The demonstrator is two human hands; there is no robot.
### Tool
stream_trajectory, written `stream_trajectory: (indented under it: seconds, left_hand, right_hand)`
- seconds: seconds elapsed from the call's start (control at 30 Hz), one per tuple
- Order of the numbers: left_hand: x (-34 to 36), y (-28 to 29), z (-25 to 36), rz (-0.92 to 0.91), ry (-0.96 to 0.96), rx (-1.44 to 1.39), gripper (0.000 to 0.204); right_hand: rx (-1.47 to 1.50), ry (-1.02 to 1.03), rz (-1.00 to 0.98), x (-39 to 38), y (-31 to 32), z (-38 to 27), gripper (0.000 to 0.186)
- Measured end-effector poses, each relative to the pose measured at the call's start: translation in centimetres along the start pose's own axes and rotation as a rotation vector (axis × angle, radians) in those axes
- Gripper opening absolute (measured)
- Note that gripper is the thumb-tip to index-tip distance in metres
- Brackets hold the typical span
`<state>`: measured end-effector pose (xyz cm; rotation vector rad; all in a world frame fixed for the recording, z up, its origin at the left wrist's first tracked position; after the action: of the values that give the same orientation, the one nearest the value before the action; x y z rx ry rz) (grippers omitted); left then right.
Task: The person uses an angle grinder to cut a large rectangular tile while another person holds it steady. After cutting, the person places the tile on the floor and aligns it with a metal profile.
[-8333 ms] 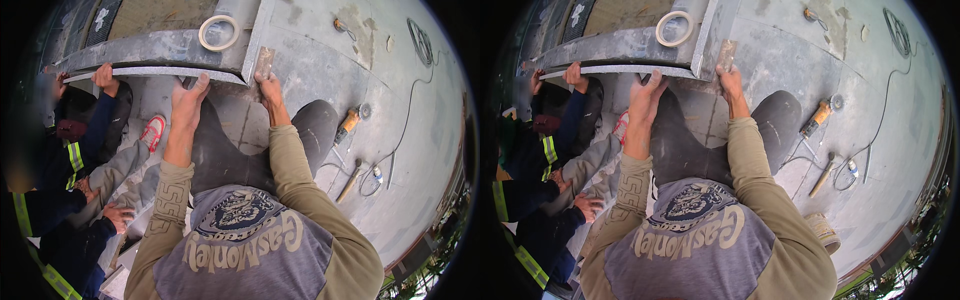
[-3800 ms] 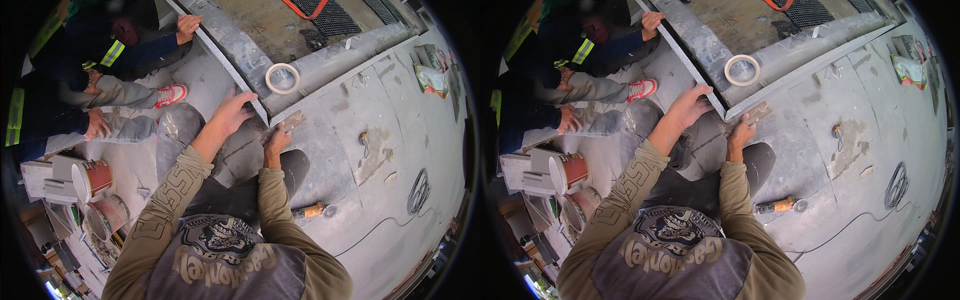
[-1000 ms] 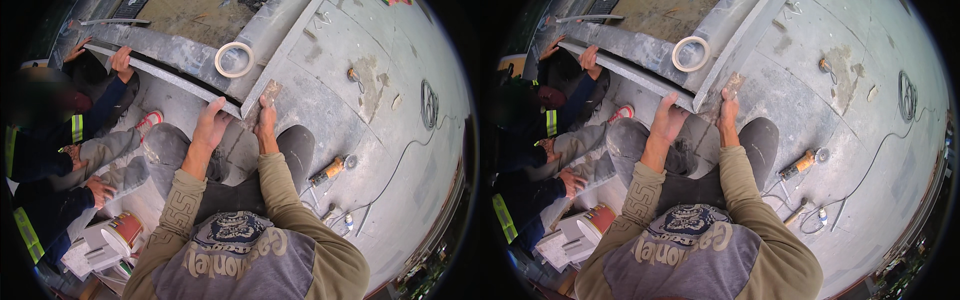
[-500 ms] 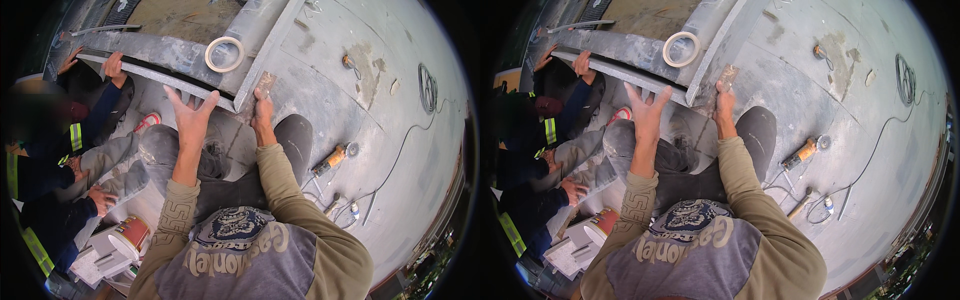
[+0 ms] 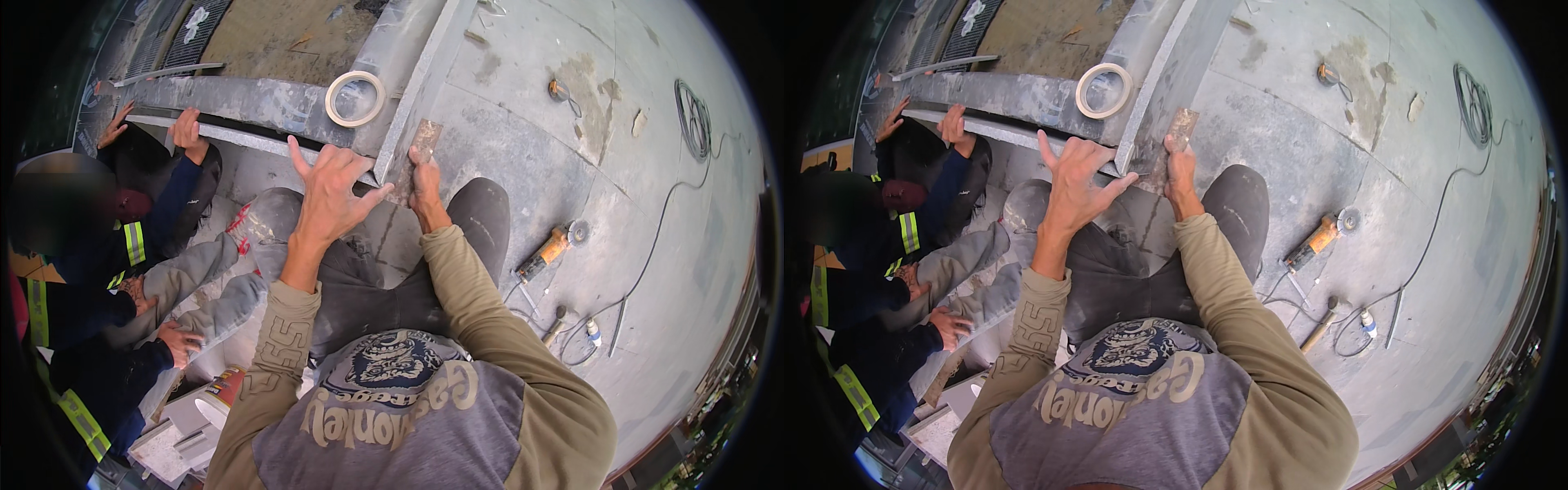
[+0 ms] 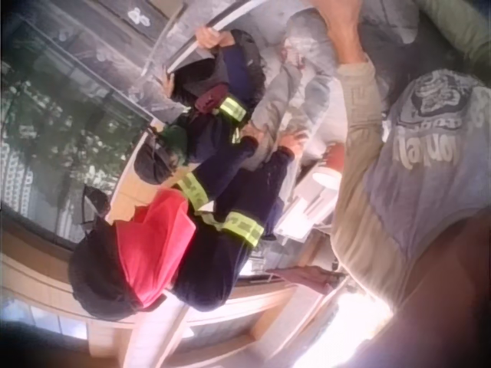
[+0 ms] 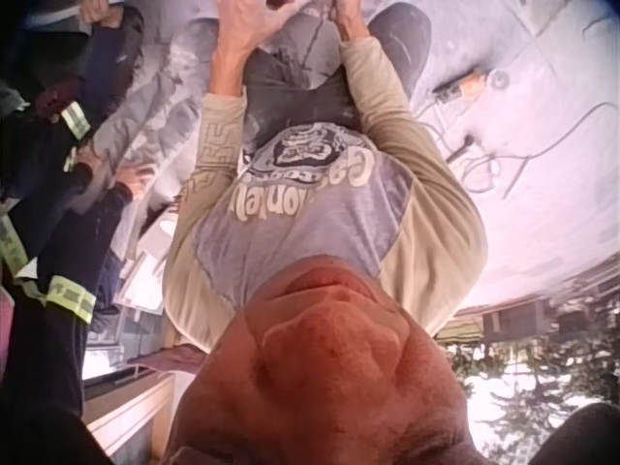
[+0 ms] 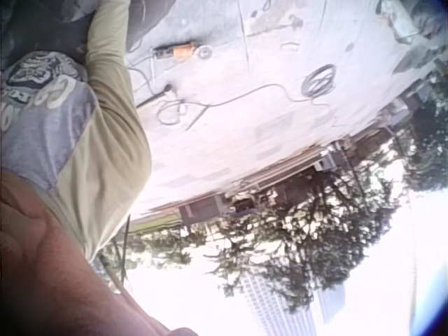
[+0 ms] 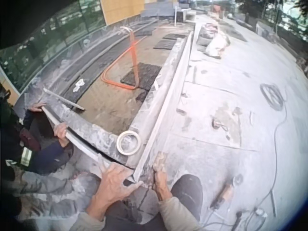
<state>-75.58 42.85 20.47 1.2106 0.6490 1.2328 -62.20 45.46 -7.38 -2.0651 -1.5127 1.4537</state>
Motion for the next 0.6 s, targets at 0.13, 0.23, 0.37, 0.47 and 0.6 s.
stream_trajectory:
  seconds: [0.13, 0.23, 0.37, 0.47, 0.6]
  left_hand:
    - [0.2, -0.6, -0.9, -0.035, -0.036, -0.071, 0.037]
    - [0.3, -0.6, -0.9, -0.027, -0.051, -0.106, 0.036]
    - [0.2, -0.5, -1.0, -0.021, -0.064, -0.102, 0.037]
    - [0.4, -0.2, -0.9, -0.040, -0.063, -0.094, 0.038]
    - [0.5, -0.1, -1.3, -0.125, -0.022, -0.107, 0.040]
  right_hand:
    - [0.011, 0.014, -0.002, -0.4, -0.1, -0.3, 0.031]
    - [-0.019, 0.048, 0.015, -0.8, -0.2, -0.5, 0.029]
    - [-0.037, 0.046, 0.037, -1.5, -0.6, -0.8, 0.029]
    - [-0.013, 0.032, 0.043, -0.6, -0.2, -0.4, 0.029]
    - [-0.089, 0.028, 0.050, 0.2, 0.2, -0.1, 0.030]
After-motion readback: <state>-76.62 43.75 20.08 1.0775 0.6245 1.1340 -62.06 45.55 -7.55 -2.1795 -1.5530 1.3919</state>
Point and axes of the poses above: each hand's wrist, its own x-axis towards the middle knuckle, its own y-axis out of the back of the hand, z = x × y, the point moved 6 cm from there along x, towards the middle knuckle, and after that the axes turned 4 degrees about x, right-handed, at the moved point
